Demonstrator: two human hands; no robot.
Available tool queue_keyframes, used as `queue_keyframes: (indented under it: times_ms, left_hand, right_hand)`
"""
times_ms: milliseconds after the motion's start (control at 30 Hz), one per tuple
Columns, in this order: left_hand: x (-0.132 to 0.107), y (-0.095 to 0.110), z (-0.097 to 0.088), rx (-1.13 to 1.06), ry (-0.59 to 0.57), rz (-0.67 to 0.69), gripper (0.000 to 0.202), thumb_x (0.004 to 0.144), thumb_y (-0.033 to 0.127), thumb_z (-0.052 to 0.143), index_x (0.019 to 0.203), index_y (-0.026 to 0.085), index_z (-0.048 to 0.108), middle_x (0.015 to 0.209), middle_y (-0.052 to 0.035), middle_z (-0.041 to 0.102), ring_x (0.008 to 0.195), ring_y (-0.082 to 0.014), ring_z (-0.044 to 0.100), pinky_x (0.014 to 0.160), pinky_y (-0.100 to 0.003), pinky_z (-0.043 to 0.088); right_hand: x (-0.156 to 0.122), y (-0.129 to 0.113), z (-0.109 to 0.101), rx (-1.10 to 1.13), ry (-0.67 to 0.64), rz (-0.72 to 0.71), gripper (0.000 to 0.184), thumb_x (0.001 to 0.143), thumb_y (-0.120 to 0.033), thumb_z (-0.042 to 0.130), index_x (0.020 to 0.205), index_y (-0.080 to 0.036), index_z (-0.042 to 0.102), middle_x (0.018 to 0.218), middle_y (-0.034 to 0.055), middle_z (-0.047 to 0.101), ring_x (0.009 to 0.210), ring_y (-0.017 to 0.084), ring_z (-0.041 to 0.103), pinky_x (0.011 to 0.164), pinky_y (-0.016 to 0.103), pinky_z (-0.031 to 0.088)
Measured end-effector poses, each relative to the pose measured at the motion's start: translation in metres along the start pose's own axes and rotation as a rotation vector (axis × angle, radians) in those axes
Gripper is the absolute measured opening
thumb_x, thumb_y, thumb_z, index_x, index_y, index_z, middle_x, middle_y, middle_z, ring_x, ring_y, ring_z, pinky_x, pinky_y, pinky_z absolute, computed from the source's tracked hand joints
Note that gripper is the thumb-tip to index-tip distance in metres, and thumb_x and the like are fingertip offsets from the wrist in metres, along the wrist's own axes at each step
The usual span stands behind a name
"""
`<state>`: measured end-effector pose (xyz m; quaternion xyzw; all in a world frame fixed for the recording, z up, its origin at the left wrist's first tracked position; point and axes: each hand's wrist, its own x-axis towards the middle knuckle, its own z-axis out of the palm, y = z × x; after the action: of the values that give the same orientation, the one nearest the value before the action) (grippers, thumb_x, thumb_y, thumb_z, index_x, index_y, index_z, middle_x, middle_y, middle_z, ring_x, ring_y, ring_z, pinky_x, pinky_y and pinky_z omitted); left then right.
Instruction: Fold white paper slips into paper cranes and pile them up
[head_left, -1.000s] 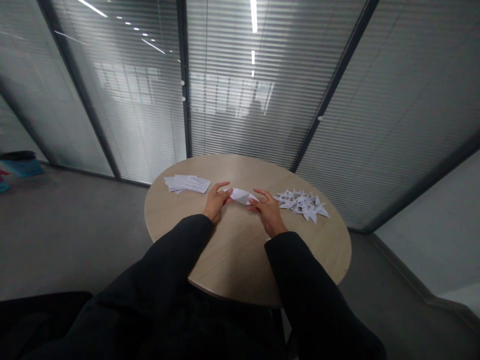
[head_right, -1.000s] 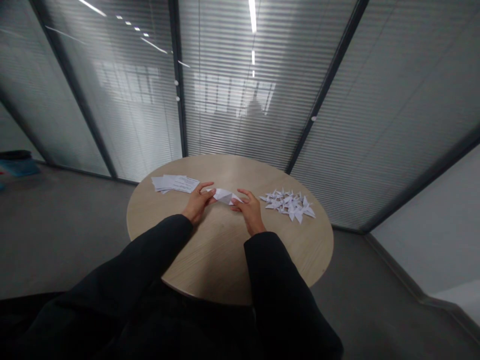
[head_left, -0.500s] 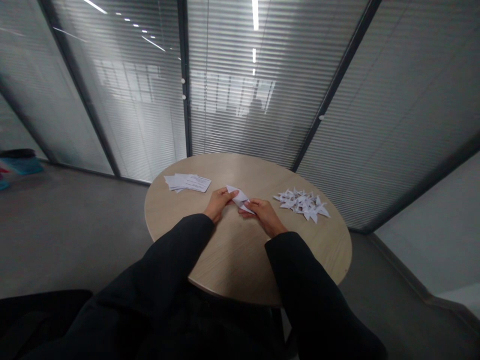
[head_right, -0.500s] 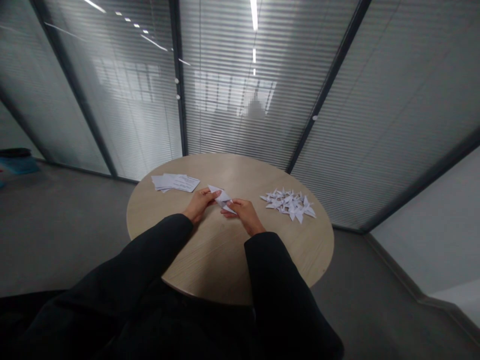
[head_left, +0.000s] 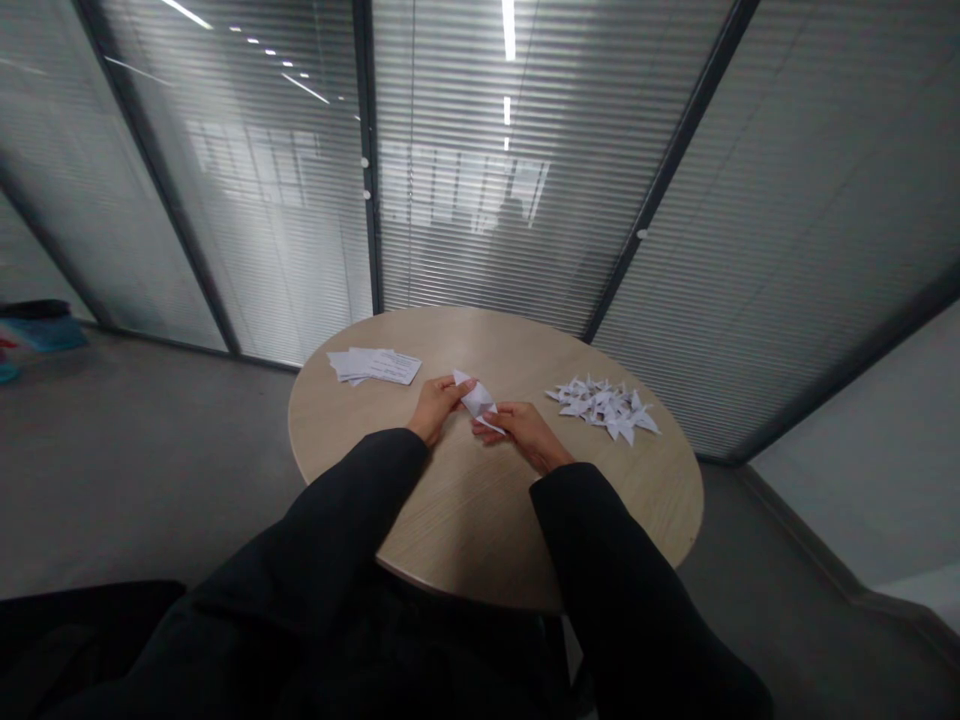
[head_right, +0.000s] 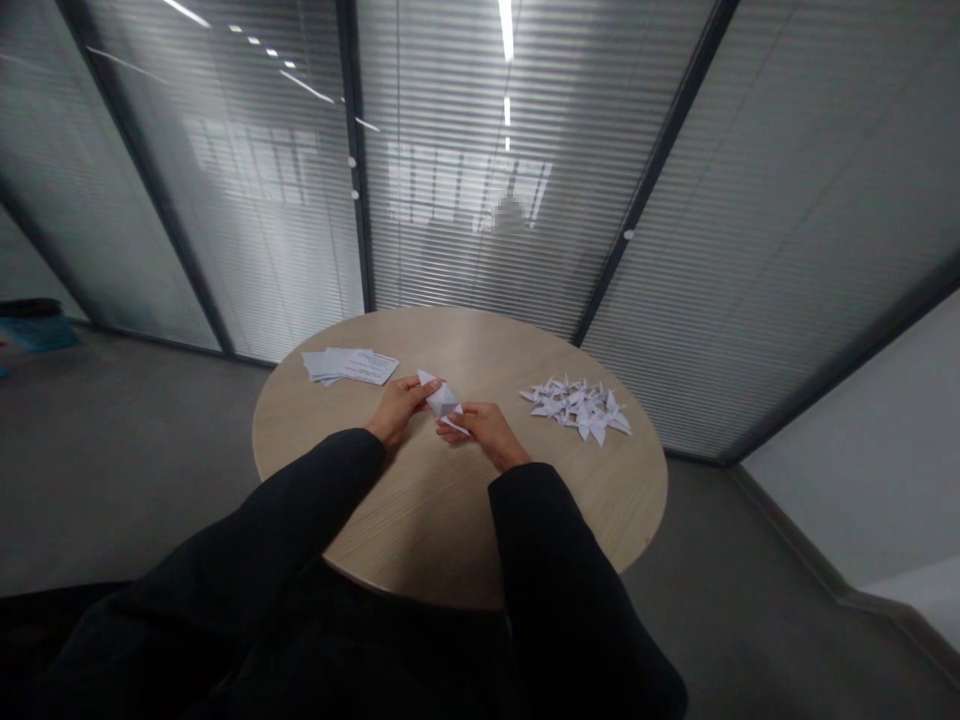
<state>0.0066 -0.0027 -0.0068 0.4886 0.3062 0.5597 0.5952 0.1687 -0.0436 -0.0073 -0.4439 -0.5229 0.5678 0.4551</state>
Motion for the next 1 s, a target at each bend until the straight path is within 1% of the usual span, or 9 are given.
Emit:
queue_keyframes:
  times_ms: [100,233,433,533,667,800,933,1000]
  left_hand:
    - [0.0014,-0.0018,-0.0013,0.034,0.0,0.038,0.038,0.059,0.043,0.081,0.077,0.01,0.072,0.072,-0.007,0.069,0.063,-0.0139,0.059,0.064,-0.026,0.047]
    - [0.0022,-0.0028,-0.0015,0.072,0.011,0.067,0.038,0.061,0.045,0.08,0.077,0.011,0.072,0.069,-0.0056,0.068,0.061,-0.0133,0.057,0.061,-0.025,0.045]
    - [0.0015,0.0007,-0.0005,0.068,0.046,0.09,0.041,0.064,0.049,0.076,0.08,0.011,0.073,0.071,-0.0053,0.068,0.062,-0.0131,0.056,0.059,-0.024,0.042]
    - [0.002,0.0015,-0.0013,0.066,0.055,0.123,0.041,0.064,0.05,0.076,0.077,0.011,0.073,0.07,-0.0052,0.068,0.062,-0.0128,0.056,0.057,-0.024,0.041]
    - [0.0041,-0.0002,-0.002,0.019,0.062,0.106,0.044,0.062,0.052,0.077,0.077,0.01,0.072,0.073,-0.0064,0.069,0.063,-0.0132,0.057,0.059,-0.024,0.042]
    - [0.0061,-0.0007,-0.0023,-0.059,0.11,0.092,0.043,0.061,0.05,0.078,0.074,0.01,0.071,0.076,-0.0078,0.069,0.065,-0.0131,0.059,0.06,-0.024,0.044]
    - [0.0056,0.001,-0.0023,-0.085,0.147,0.091,0.042,0.06,0.049,0.079,0.074,0.01,0.071,0.074,-0.0068,0.069,0.063,-0.0118,0.059,0.058,-0.023,0.044]
    - [0.0057,0.0017,-0.0029,-0.098,0.164,0.083,0.042,0.059,0.048,0.08,0.075,0.011,0.071,0.076,-0.0063,0.069,0.064,-0.0116,0.059,0.058,-0.022,0.045]
  right_hand:
    - [0.0006,0.0007,0.0005,-0.002,-0.007,0.021,0.018,0.072,-0.028,0.078,0.077,-0.012,0.071,0.077,0.0111,0.075,0.072,0.019,0.071,0.062,0.027,0.059]
    - [0.0021,0.002,-0.0005,-0.015,-0.02,0.022,0.024,0.07,-0.031,0.081,0.075,-0.01,0.07,0.076,0.0123,0.074,0.071,0.02,0.072,0.06,0.029,0.059]
    - [0.0,0.0009,0.0005,-0.011,0.005,0.027,0.019,0.073,-0.026,0.078,0.078,-0.01,0.071,0.079,0.0132,0.074,0.072,0.02,0.072,0.064,0.029,0.059]
    - [-0.002,-0.0011,0.0017,-0.018,-0.028,0.049,0.017,0.074,-0.025,0.077,0.08,-0.01,0.072,0.08,0.0125,0.075,0.071,0.019,0.072,0.063,0.028,0.059]
    - [-0.0029,-0.0029,0.0016,-0.05,-0.039,0.059,0.016,0.075,-0.025,0.076,0.078,-0.01,0.071,0.076,0.0119,0.074,0.066,0.018,0.071,0.061,0.028,0.059]
    - [-0.0024,-0.0038,0.0017,-0.038,-0.033,0.062,0.012,0.077,-0.022,0.074,0.078,-0.011,0.07,0.076,0.0111,0.074,0.068,0.018,0.071,0.062,0.026,0.059]
    - [-0.0011,-0.0037,0.0017,-0.008,-0.029,0.022,0.014,0.077,-0.025,0.074,0.075,-0.012,0.067,0.074,0.0101,0.074,0.066,0.017,0.071,0.063,0.026,0.059]
    - [0.0002,-0.0033,0.0004,0.004,0.003,-0.009,0.017,0.075,-0.027,0.075,0.075,-0.012,0.066,0.071,0.0096,0.073,0.063,0.017,0.07,0.062,0.027,0.059]
